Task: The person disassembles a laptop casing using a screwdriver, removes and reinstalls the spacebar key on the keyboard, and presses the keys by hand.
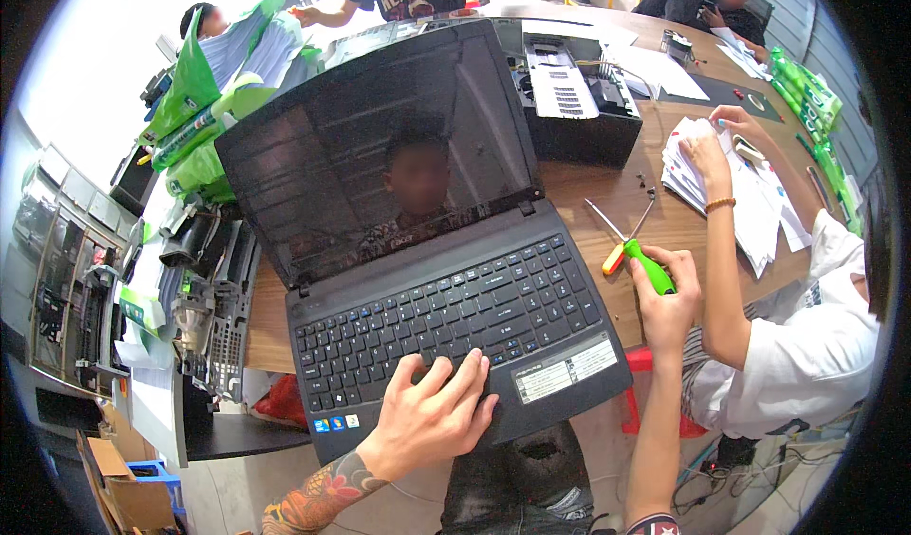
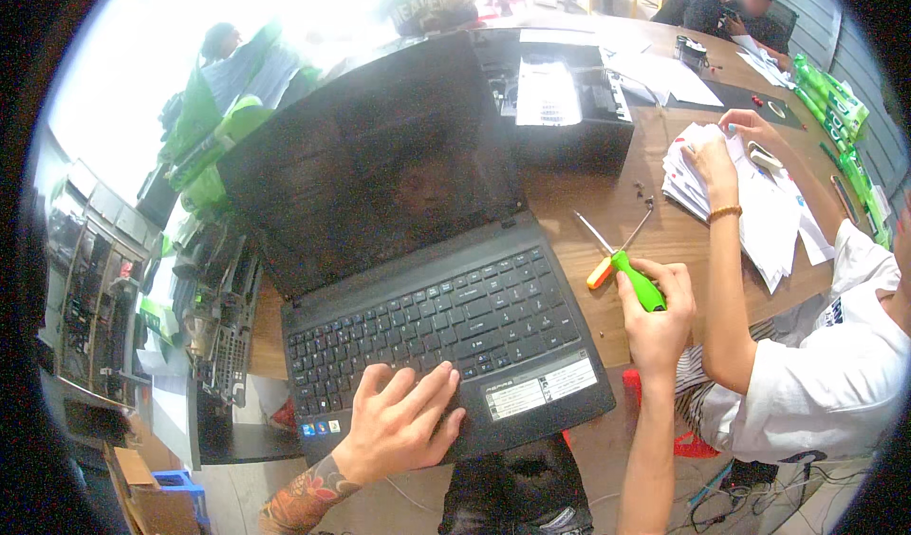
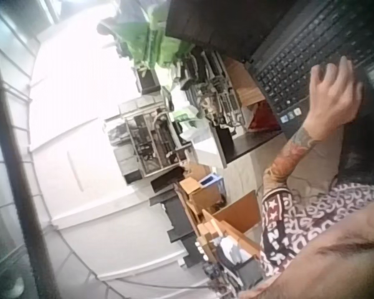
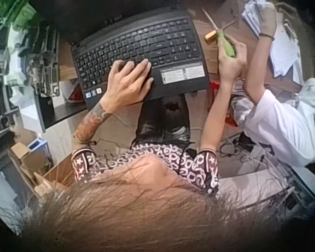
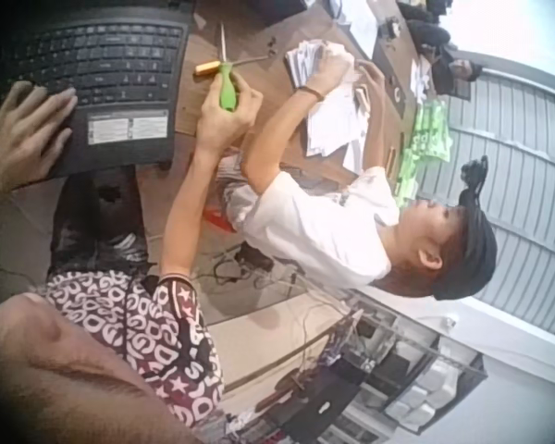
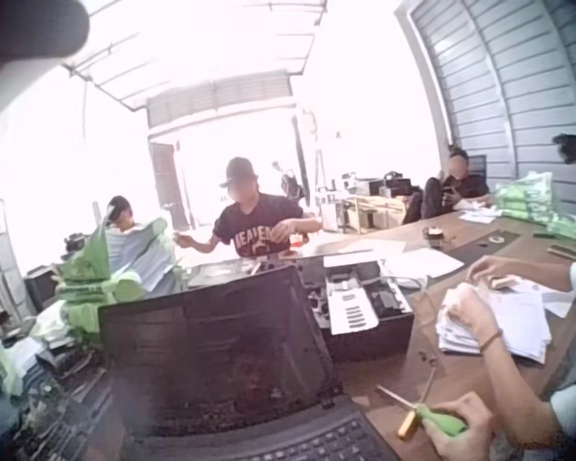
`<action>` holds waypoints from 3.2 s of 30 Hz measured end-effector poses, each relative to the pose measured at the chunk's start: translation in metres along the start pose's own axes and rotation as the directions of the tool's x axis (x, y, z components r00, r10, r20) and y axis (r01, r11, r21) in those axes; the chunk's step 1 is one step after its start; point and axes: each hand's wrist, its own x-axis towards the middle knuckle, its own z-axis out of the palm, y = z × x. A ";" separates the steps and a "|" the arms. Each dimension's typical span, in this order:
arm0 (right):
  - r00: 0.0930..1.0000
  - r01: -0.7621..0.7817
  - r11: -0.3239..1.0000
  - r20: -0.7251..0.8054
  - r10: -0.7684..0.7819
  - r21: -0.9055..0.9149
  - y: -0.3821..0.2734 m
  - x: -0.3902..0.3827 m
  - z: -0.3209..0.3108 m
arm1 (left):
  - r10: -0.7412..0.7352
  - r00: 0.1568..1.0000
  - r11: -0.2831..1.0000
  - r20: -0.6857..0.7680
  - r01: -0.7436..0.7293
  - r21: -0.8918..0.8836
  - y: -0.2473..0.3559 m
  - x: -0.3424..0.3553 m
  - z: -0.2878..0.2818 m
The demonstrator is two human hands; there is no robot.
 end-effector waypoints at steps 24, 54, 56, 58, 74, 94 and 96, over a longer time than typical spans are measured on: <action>1.000 -0.020 1.000 0.008 0.020 0.011 -0.004 -0.002 0.002 | -0.057 0.997 0.960 -0.047 0.042 -0.277 -0.012 -0.003 0.010; 1.000 -0.012 1.000 -0.004 0.012 0.020 0.000 -0.001 0.002 | -0.154 0.985 0.954 -0.076 0.128 -0.270 -0.020 -0.002 0.011; 1.000 -0.009 1.000 -0.007 0.009 0.011 -0.002 0.000 0.003 | -0.168 0.984 0.947 -0.057 0.145 -0.288 -0.020 -0.003 0.011; 1.000 -0.021 1.000 -0.008 0.021 0.018 -0.001 -0.001 0.003 | -0.181 0.983 0.939 -0.039 0.161 -0.304 -0.021 -0.002 0.010; 1.000 -0.021 1.000 -0.024 0.020 -0.017 -0.002 -0.001 0.002 | -0.225 0.974 0.892 0.016 0.213 -0.400 -0.022 0.000 0.009; 1.000 0.001 1.000 -0.024 -0.001 -0.024 0.000 -0.001 0.001 | -0.253 0.967 0.832 0.030 0.233 -0.503 -0.026 0.001 0.009; 1.000 -0.009 1.000 -0.017 0.009 -0.021 -0.001 -0.001 0.003 | -0.273 0.961 0.808 0.048 0.256 -0.531 -0.027 0.001 0.010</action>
